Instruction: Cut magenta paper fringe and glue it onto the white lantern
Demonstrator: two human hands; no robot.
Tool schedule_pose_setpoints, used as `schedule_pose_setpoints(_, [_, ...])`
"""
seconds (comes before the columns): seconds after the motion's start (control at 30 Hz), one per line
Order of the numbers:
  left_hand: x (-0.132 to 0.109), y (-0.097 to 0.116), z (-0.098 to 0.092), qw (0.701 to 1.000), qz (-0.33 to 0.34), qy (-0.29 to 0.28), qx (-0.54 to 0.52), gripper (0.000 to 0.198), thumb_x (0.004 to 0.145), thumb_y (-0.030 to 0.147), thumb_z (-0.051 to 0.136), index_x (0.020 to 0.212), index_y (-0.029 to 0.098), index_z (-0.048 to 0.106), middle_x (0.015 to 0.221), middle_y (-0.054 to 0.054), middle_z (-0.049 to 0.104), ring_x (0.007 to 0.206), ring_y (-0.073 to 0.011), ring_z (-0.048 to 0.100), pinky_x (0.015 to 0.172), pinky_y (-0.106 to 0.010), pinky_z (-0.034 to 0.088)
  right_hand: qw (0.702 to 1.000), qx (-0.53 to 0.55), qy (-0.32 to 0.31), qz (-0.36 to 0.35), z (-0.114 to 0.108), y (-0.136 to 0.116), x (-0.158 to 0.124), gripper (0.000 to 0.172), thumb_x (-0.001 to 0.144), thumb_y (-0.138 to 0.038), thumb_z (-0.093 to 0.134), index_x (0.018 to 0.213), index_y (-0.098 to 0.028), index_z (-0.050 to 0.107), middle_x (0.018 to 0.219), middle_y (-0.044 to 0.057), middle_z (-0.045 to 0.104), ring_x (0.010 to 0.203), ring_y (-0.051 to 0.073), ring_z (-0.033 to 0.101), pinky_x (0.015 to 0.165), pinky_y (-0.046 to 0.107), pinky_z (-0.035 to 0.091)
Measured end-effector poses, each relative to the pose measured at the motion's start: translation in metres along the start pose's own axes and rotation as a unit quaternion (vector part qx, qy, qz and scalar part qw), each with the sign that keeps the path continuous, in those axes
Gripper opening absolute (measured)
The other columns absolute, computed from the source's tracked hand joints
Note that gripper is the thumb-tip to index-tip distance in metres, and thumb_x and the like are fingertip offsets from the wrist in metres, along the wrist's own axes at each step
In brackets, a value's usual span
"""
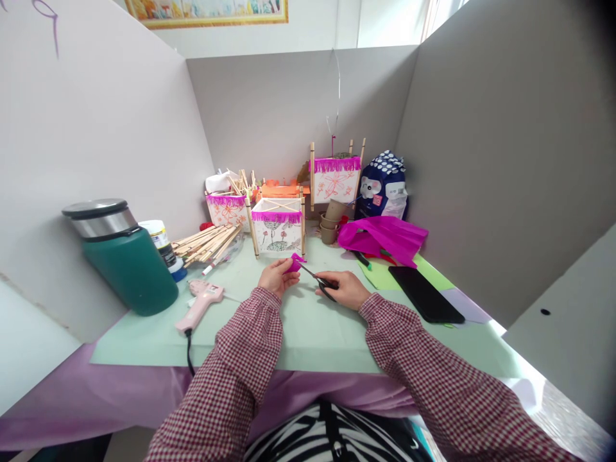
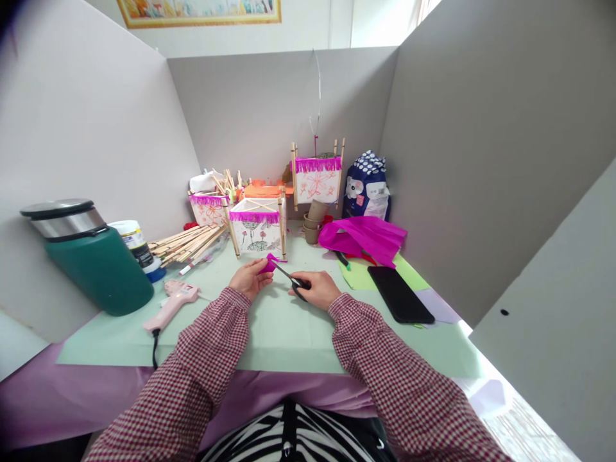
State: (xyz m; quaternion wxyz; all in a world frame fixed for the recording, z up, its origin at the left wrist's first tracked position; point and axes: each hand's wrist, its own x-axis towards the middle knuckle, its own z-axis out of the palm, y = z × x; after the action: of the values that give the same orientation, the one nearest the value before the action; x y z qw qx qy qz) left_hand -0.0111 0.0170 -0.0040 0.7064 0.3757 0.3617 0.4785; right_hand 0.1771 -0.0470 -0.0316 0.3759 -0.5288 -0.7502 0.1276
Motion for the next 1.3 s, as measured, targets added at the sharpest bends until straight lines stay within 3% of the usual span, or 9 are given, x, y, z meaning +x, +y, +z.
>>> schedule_pose_setpoints(0.87, [-0.0032, 0.0023, 0.0013, 1.000, -0.007, 0.002, 0.004, 0.018, 0.070, 0.018, 0.071, 0.081, 0.011, 0.058, 0.070, -0.004, 0.065, 0.049, -0.0111, 0.061, 0.046, -0.022, 0.050, 1.000, -0.016, 0.009, 0.000, 0.0002, 0.0060, 0.0007, 0.039, 0.072, -0.039, 0.065, 0.105, -0.019, 0.068, 0.073, 0.001, 0.067, 0.061, 0.013, 0.055, 0.059, 0.023, 0.043])
schedule_pose_setpoints(1.3, [-0.0004, -0.0005, -0.0002, 1.000, -0.004, -0.008, 0.014, 0.010, 0.075, 0.013, 0.065, 0.080, 0.012, 0.057, 0.068, -0.003, 0.063, 0.048, -0.0109, 0.060, 0.045, -0.022, 0.051, 1.000, 0.003, 0.004, 0.005, 0.0008, 0.0038, 0.0006, 0.040, 0.071, -0.037, 0.066, 0.106, -0.019, 0.068, 0.070, 0.001, 0.066, 0.060, 0.012, 0.054, 0.058, 0.022, 0.042])
